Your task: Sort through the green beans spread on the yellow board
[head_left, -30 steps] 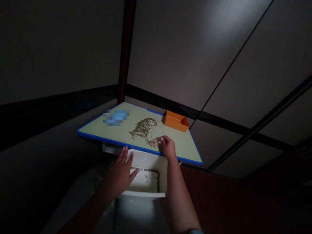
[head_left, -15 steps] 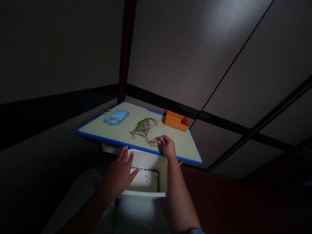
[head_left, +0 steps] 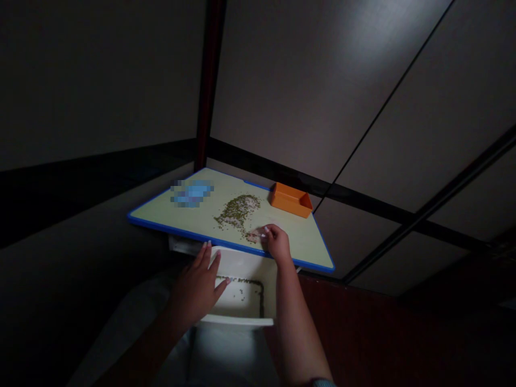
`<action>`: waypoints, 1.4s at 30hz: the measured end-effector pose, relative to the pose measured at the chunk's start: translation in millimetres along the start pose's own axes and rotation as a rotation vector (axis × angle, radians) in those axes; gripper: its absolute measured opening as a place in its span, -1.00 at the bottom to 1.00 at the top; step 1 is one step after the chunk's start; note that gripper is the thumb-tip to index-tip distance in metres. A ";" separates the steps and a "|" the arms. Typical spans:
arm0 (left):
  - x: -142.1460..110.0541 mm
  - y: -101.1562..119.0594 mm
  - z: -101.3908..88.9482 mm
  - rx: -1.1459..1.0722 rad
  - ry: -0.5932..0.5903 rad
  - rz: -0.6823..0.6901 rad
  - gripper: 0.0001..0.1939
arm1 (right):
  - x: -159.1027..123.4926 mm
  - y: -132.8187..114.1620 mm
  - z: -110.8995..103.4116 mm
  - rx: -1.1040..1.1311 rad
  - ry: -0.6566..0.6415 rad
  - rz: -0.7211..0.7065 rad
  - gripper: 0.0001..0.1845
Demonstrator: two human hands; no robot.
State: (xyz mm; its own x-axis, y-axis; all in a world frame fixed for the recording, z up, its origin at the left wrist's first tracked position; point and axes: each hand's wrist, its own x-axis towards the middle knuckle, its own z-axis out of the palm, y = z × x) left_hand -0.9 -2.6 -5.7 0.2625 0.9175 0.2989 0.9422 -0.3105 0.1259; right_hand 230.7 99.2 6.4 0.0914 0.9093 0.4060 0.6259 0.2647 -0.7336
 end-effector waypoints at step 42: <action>-0.9 1.6 -0.9 -0.004 -0.016 -0.018 -0.36 | 1.6 -9.6 2.0 -0.107 0.043 0.047 -0.72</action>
State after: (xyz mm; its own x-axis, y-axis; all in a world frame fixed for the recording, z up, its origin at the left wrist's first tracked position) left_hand 0.2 -4.1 -4.9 0.2492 0.9266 0.2817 0.9458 -0.2954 0.1351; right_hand 223.3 98.8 13.1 0.1541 0.9046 0.3975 0.6991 0.1845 -0.6908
